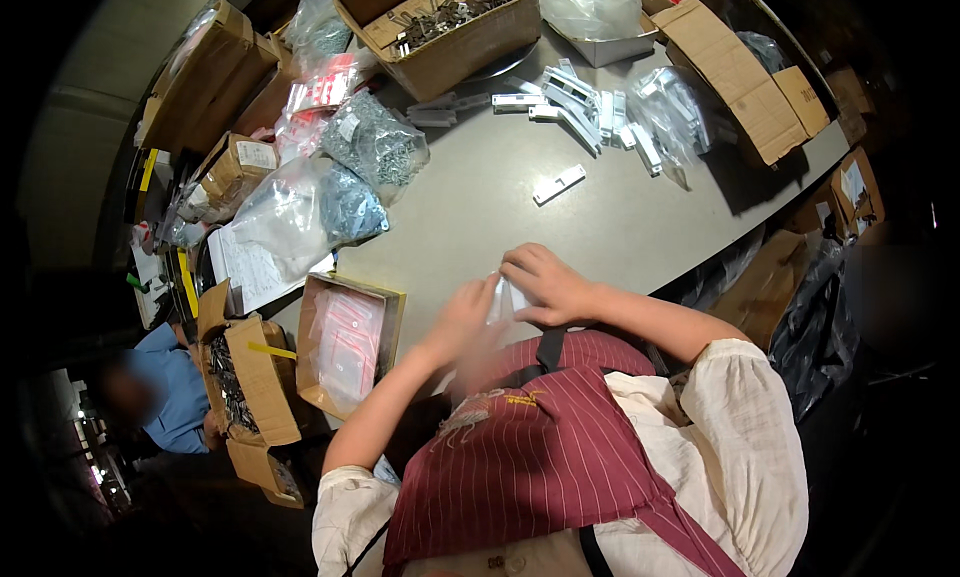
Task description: The person assembles small metal hardware components by hand at a cluttered workbench. They pick up metal pieces, join them together, and place the assembled units into a small box. A coworker is visible across the table sorting items.
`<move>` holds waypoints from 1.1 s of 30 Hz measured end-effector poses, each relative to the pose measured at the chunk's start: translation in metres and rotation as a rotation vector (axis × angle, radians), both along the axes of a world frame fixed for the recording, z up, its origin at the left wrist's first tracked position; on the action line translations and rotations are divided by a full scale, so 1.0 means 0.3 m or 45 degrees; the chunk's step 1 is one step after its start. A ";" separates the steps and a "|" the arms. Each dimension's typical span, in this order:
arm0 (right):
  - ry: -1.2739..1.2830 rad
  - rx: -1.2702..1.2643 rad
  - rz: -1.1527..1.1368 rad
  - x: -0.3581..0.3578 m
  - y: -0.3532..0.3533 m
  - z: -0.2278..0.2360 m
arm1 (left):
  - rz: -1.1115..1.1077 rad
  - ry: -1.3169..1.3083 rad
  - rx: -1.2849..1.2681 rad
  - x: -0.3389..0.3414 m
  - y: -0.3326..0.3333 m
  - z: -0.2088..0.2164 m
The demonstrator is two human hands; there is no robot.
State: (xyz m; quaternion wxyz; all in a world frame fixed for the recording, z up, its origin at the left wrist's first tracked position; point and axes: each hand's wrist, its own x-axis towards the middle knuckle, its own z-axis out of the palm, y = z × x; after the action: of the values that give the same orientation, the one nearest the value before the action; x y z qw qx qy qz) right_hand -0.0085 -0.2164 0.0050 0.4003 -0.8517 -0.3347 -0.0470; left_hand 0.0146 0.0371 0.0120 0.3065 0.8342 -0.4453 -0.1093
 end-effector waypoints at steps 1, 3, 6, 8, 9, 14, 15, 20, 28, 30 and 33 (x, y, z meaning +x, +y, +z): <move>0.024 -0.021 0.036 0.001 -0.023 0.002 | -0.017 0.033 0.051 0.019 0.021 0.008; 0.006 -0.050 0.073 0.010 -0.047 0.015 | -0.048 0.100 0.153 0.061 0.077 0.039; -0.056 -0.200 0.053 0.040 -0.067 0.031 | 0.165 0.004 0.203 0.120 0.156 0.049; -0.095 -0.339 -0.117 0.049 -0.056 0.034 | 0.333 -0.050 0.141 0.109 0.164 0.029; -0.032 -0.419 -0.221 0.054 -0.044 0.021 | 0.425 -0.057 0.145 0.088 0.145 0.032; 0.205 -0.399 -0.702 0.098 0.092 0.023 | 0.785 -0.137 0.004 -0.006 0.020 -0.037; 0.098 -0.357 -0.699 0.109 0.113 0.013 | 0.806 -0.113 -0.009 -0.018 -0.005 -0.042; 0.080 -0.402 -0.606 0.104 0.184 0.002 | 0.843 0.020 -0.038 -0.058 -0.084 -0.045; -0.013 -0.337 -0.475 0.059 0.218 0.001 | 0.888 0.019 -0.100 -0.069 -0.090 -0.029; 0.057 -0.303 -0.521 0.054 0.214 0.012 | 0.910 0.087 -0.109 -0.074 -0.096 -0.023; 0.185 -0.244 -0.625 0.066 0.207 0.020 | 0.920 0.168 -0.102 -0.081 -0.099 0.006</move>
State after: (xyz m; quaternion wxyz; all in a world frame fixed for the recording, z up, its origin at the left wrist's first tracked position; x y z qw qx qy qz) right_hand 0.0112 -0.1542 0.0111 0.3175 -0.9425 -0.0915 -0.0497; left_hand -0.0095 0.0075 0.0139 0.3859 0.9160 -0.1054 -0.0299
